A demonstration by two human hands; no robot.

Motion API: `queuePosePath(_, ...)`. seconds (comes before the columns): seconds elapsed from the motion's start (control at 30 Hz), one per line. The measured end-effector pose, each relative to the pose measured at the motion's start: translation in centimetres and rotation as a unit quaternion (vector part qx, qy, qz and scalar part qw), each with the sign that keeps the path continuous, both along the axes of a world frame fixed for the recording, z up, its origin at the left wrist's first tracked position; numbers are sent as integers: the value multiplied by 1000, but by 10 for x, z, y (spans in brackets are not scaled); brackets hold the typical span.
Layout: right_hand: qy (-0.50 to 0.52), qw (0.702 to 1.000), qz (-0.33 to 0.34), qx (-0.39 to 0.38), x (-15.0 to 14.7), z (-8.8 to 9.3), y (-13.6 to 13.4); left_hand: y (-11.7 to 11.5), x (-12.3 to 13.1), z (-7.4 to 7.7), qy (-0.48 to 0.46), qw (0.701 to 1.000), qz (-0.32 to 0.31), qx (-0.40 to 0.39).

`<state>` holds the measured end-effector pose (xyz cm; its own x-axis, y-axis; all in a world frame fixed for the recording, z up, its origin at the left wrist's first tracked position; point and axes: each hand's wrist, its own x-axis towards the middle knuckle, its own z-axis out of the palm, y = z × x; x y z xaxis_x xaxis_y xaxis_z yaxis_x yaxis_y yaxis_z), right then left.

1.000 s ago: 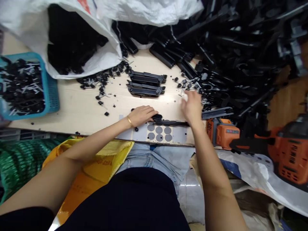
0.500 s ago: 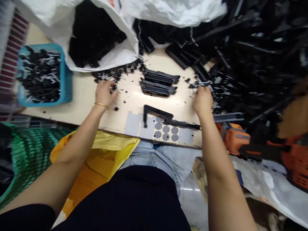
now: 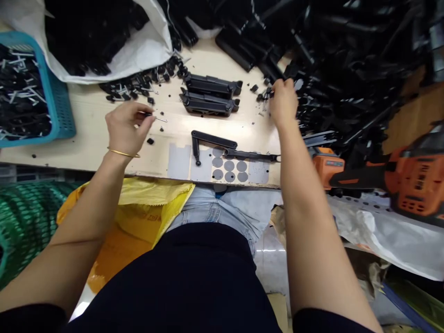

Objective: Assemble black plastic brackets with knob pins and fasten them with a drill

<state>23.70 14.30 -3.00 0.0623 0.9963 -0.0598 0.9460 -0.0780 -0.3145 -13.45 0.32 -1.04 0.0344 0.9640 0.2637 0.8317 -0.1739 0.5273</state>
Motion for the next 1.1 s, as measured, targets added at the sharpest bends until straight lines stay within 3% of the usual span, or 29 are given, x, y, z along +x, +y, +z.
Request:
queuePosePath(0.1, -8, 1000, 20, 8, 0, 10, 0, -9, 28, 14, -22, 998, -56, -33)
queuePosePath(0.2, 44, 995, 26, 84, 0, 15, -13, -3, 48, 9, -17, 995, -80, -55)
queuePosePath(0.3, 203, 969, -5, 138, -9, 18, -40, 8, 55, -3, 0, 994, -94, -62)
queuePosePath(0.4, 366, 923, 9, 118, -23, 17, -79, 13, 59, -10, 26, 991, -116, -69)
queuePosePath(0.47, 403, 911, 35, 87, -32, 12, -105, 12, 64, -10, 42, 989, -126, -66)
queuePosePath(0.6, 382, 919, 63, 71, -42, -8, -138, 4, 73, -7, 55, 988, -137, -50)
queuePosePath(0.73, 345, 932, 63, 88, -43, -21, -145, 3, 69, -7, 62, 985, -156, -44)
queuePosePath(0.87, 268, 953, 75, 121, -47, -8, -150, 7, 61, -9, 60, 982, -171, -49)
queuePosePath(1.0, 196, 958, 176, 114, -51, 10, -155, 8, 62, -7, 60, 982, -168, -61)
queuePosePath(1.1, 185, 961, 166, 118, -50, 9, -157, 8, 63, -5, 67, 983, -162, -62)
